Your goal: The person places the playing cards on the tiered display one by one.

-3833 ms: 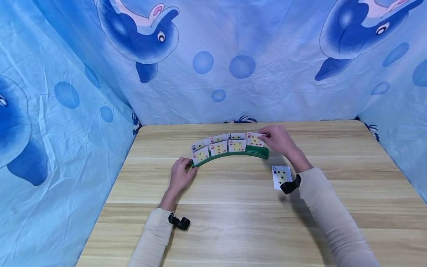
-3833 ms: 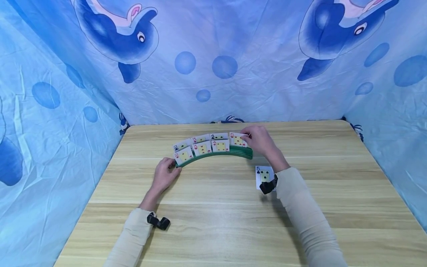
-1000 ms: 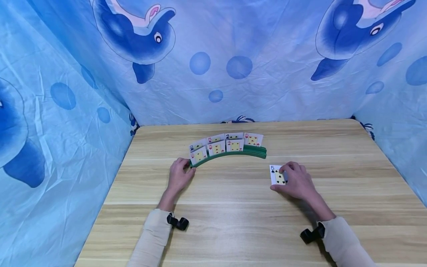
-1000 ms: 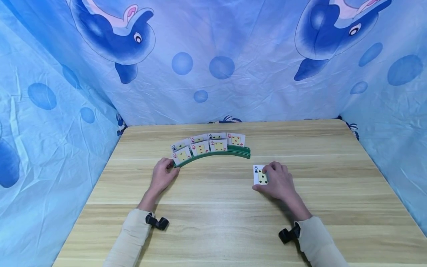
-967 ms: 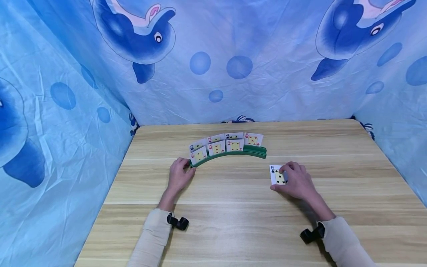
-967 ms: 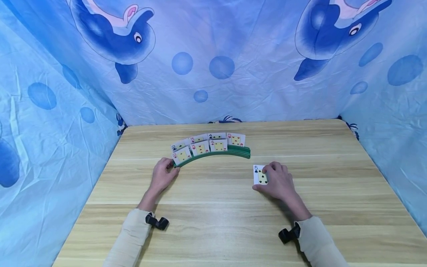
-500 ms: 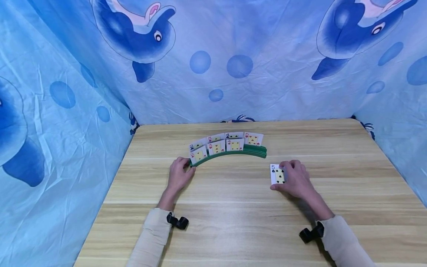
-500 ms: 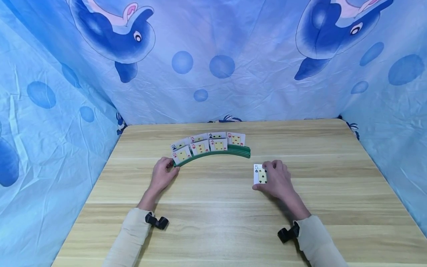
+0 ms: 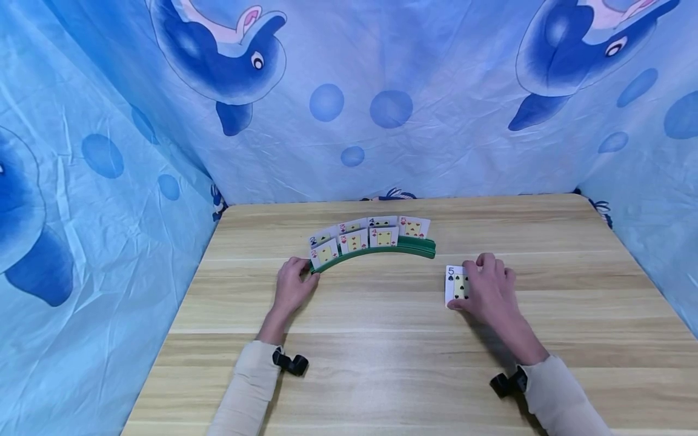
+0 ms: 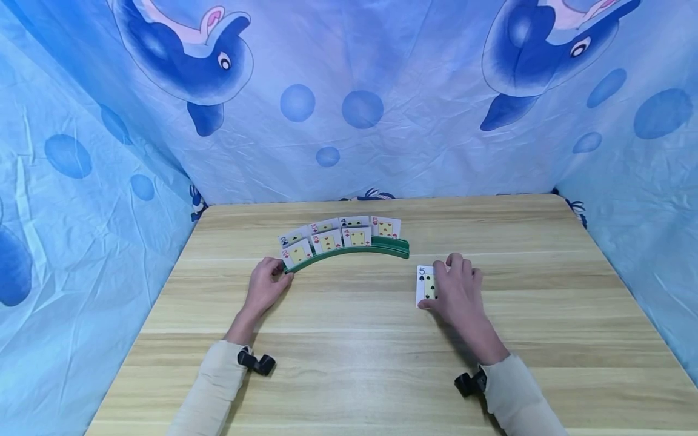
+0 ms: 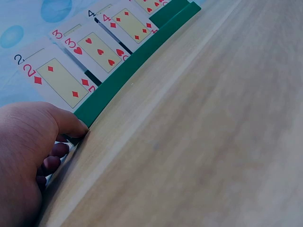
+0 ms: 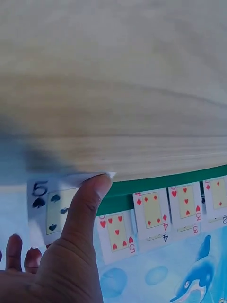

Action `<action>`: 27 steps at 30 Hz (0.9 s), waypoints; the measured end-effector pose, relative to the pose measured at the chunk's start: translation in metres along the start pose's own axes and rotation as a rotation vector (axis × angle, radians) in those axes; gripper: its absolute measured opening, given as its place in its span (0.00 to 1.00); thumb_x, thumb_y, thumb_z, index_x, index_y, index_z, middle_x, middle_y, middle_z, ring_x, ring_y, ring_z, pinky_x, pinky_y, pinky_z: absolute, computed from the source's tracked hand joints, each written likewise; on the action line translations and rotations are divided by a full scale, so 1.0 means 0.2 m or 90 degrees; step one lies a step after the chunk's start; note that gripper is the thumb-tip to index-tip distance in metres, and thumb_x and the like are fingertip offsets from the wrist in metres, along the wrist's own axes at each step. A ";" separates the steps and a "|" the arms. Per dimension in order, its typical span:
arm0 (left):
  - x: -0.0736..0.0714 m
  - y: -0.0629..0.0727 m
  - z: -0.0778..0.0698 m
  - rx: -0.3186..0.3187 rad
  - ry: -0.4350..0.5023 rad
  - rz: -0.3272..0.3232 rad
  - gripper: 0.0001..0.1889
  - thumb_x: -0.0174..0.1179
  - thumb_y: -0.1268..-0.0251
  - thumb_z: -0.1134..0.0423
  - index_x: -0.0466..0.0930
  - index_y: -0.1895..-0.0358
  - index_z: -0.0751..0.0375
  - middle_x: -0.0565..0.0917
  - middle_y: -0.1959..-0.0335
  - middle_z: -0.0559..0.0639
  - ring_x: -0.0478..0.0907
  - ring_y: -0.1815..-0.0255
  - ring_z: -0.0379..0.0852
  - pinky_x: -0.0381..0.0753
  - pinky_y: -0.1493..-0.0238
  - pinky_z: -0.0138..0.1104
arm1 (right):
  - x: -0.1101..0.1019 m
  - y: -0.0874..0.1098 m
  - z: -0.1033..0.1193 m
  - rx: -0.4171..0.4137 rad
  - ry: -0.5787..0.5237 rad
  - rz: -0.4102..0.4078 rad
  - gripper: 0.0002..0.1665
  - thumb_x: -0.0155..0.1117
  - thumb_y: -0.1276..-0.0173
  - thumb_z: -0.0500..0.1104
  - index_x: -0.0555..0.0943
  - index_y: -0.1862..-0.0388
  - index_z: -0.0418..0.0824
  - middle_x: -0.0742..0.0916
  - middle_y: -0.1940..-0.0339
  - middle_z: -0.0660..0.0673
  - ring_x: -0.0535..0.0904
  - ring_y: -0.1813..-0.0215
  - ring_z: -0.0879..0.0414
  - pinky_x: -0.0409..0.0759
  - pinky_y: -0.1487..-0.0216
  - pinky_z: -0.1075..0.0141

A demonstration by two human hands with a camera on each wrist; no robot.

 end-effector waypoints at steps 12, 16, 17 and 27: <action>0.00 0.00 0.00 0.002 0.003 0.006 0.20 0.68 0.41 0.62 0.83 0.48 0.70 0.82 0.53 0.62 0.77 0.50 0.59 0.72 0.42 0.51 | -0.15 0.01 0.01 -0.106 -0.047 0.092 0.17 0.75 0.44 0.37 0.82 0.56 0.34 0.87 0.69 0.42 0.76 0.73 0.57 0.75 0.73 0.63; 0.00 0.00 0.00 0.003 0.005 0.005 0.20 0.67 0.41 0.62 0.83 0.48 0.70 0.82 0.53 0.62 0.77 0.50 0.58 0.73 0.43 0.50 | -0.18 0.02 0.01 -0.107 -0.111 0.119 0.15 0.70 0.43 0.29 0.84 0.55 0.32 0.90 0.64 0.39 0.84 0.67 0.52 0.83 0.66 0.57; 0.00 0.00 0.00 0.002 0.006 0.007 0.20 0.67 0.41 0.62 0.82 0.48 0.69 0.82 0.53 0.62 0.77 0.50 0.58 0.73 0.43 0.50 | -0.19 0.01 0.01 -0.105 -0.126 0.124 0.15 0.69 0.42 0.28 0.85 0.54 0.32 0.90 0.63 0.38 0.85 0.65 0.51 0.84 0.64 0.56; 0.01 0.00 0.01 0.009 0.006 -0.001 0.20 0.68 0.42 0.62 0.83 0.49 0.69 0.82 0.52 0.62 0.77 0.50 0.58 0.73 0.43 0.50 | -0.19 -0.13 0.01 -0.089 -0.220 0.037 0.09 0.68 0.34 0.35 0.87 0.56 0.33 0.90 0.64 0.37 0.78 0.70 0.57 0.73 0.72 0.69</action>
Point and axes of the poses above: each hand's wrist, its own y-axis away from the middle knuckle, its own x-axis out of the palm, z = x × y, the point moved 4 cm from there along -y, towards the middle knuckle
